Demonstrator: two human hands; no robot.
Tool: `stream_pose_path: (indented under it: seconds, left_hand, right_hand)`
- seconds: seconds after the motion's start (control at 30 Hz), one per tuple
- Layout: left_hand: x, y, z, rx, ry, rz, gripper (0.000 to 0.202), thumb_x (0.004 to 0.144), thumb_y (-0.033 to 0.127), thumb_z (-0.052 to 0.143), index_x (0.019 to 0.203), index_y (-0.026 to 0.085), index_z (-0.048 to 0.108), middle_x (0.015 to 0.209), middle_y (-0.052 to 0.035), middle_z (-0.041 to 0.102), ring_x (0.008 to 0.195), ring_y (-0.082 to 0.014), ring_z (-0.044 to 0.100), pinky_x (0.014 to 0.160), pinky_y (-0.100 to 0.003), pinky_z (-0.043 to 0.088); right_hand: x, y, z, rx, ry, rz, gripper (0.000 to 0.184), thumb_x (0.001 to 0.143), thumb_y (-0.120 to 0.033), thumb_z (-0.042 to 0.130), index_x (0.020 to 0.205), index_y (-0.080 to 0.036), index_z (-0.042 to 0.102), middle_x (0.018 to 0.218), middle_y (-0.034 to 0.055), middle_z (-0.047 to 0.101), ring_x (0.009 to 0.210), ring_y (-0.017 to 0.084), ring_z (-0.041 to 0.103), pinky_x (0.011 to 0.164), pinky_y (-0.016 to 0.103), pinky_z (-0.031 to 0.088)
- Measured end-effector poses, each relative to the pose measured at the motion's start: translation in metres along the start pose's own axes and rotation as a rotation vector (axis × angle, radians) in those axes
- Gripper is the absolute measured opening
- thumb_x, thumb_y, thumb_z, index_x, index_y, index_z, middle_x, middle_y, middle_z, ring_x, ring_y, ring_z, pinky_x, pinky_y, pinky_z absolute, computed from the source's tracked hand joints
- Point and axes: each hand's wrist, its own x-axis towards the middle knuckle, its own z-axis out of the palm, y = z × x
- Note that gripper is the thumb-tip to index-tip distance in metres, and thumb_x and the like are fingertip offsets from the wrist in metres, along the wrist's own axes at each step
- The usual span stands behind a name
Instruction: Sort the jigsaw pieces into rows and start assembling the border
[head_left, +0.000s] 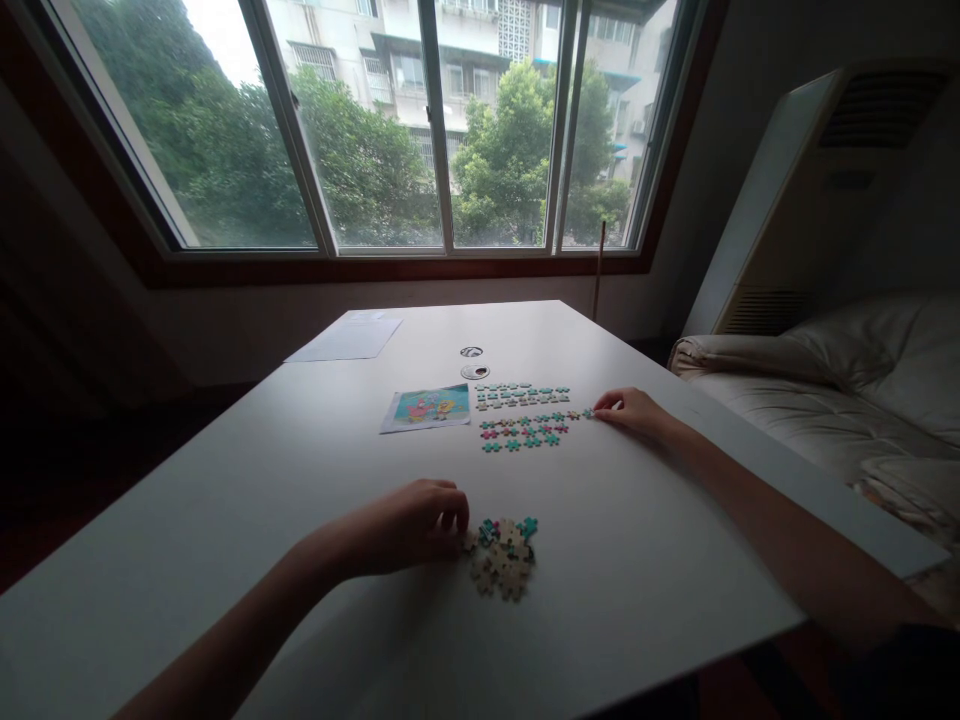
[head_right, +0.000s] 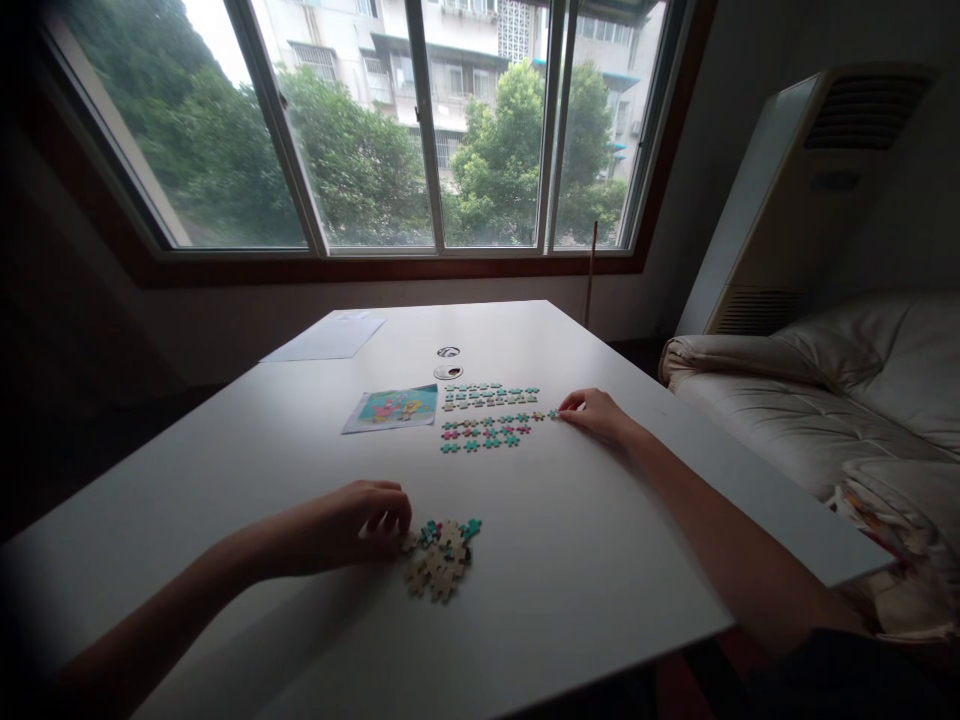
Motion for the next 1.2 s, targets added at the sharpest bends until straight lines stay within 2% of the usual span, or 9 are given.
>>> stream_pose_path:
  seconds: [0.27,0.43,0.6,0.67,0.77,0.9,1.0,1.1,1.2]
  left_hand:
    - [-0.002,-0.002,-0.001,0.025,0.008,-0.013,0.013,0.080,0.025,0.050,0.084,0.019,0.061,0.077,-0.0017,0.058,0.068,-0.0136,0.052,0.058,-0.022,0.040]
    - [0.000,-0.004,-0.001,0.037,0.040,0.017,0.015,0.079,0.019,0.047,0.080,0.018,0.062,0.074,-0.0019,0.059,0.065,-0.0132,0.052,0.058,-0.022,0.039]
    - [0.006,-0.007,0.001,0.042,0.196,0.003,0.018,0.082,0.021,0.046,0.073,0.015,0.061,0.068,-0.0020,0.059,0.060,-0.0119,0.049,0.056,-0.022,0.037]
    - [0.009,-0.008,0.003,-0.006,0.268,-0.021,0.022,0.084,0.028,0.046,0.074,0.015,0.060,0.065,-0.0012,0.057,0.058,-0.0111,0.047,0.054,-0.021,0.036]
    - [0.014,-0.007,0.007,-0.122,0.323,-0.025,0.024,0.085,0.032,0.046,0.077,0.015,0.060,0.064,0.0003,0.056,0.057,-0.0099,0.045,0.053,-0.020,0.035]
    - [0.019,-0.002,0.010,-0.238,0.334,-0.035,0.026,0.085,0.035,0.047,0.076,0.014,0.060,0.067,0.0002,0.057,0.059,-0.0097,0.045,0.054,-0.020,0.036]
    - [0.022,0.003,0.011,-0.292,0.315,-0.032,0.026,0.084,0.035,0.048,0.076,0.013,0.060,0.067,-0.0001,0.058,0.060,-0.0102,0.046,0.055,-0.020,0.037]
    - [0.023,0.006,0.012,-0.306,0.317,-0.035,0.027,0.084,0.035,0.048,0.076,0.013,0.061,0.066,0.0001,0.057,0.060,-0.0105,0.045,0.055,-0.021,0.037]
    - [0.023,0.006,0.013,-0.291,0.328,-0.042,0.027,0.084,0.036,0.048,0.076,0.013,0.061,0.065,0.0004,0.057,0.060,-0.0105,0.045,0.055,-0.021,0.037]
  right_hand:
    - [-0.006,-0.011,0.000,-0.078,0.050,0.012,0.025,0.071,-0.037,0.056,0.084,-0.020,0.069,0.077,0.0020,0.067,0.065,0.014,0.056,0.060,0.023,0.039]
    - [-0.008,-0.013,0.001,-0.100,0.050,-0.013,0.023,0.071,-0.037,0.056,0.083,-0.021,0.069,0.078,0.0015,0.066,0.064,0.014,0.055,0.059,0.024,0.039]
    - [-0.009,-0.021,0.000,-0.098,0.111,-0.064,0.020,0.073,-0.033,0.055,0.082,-0.020,0.068,0.075,0.0015,0.066,0.061,0.013,0.055,0.058,0.024,0.039]
    - [-0.011,-0.033,0.003,-0.082,0.164,-0.121,0.019,0.075,-0.031,0.054,0.081,-0.019,0.067,0.073,0.0015,0.065,0.058,0.012,0.053,0.057,0.024,0.039]
    - [-0.022,-0.066,0.013,-0.026,0.201,-0.282,0.016,0.077,-0.029,0.054,0.081,-0.019,0.065,0.072,0.0014,0.063,0.054,0.010,0.051,0.056,0.023,0.040]
    - [-0.050,-0.123,0.029,0.046,0.145,-0.527,0.013,0.080,-0.026,0.053,0.083,-0.020,0.064,0.079,0.0016,0.063,0.058,0.008,0.052,0.058,0.021,0.041]
    - [-0.071,-0.154,0.036,0.078,0.112,-0.662,0.014,0.081,-0.028,0.053,0.088,-0.021,0.063,0.078,0.0013,0.063,0.059,0.008,0.053,0.058,0.021,0.042]
    - [-0.081,-0.166,0.039,0.120,0.114,-0.735,0.014,0.082,-0.029,0.053,0.088,-0.020,0.063,0.077,0.0020,0.063,0.062,0.009,0.054,0.058,0.022,0.042]
    - [-0.082,-0.166,0.042,0.128,0.135,-0.756,0.012,0.082,-0.028,0.053,0.084,-0.020,0.063,0.075,0.0015,0.063,0.060,0.009,0.053,0.056,0.022,0.041]
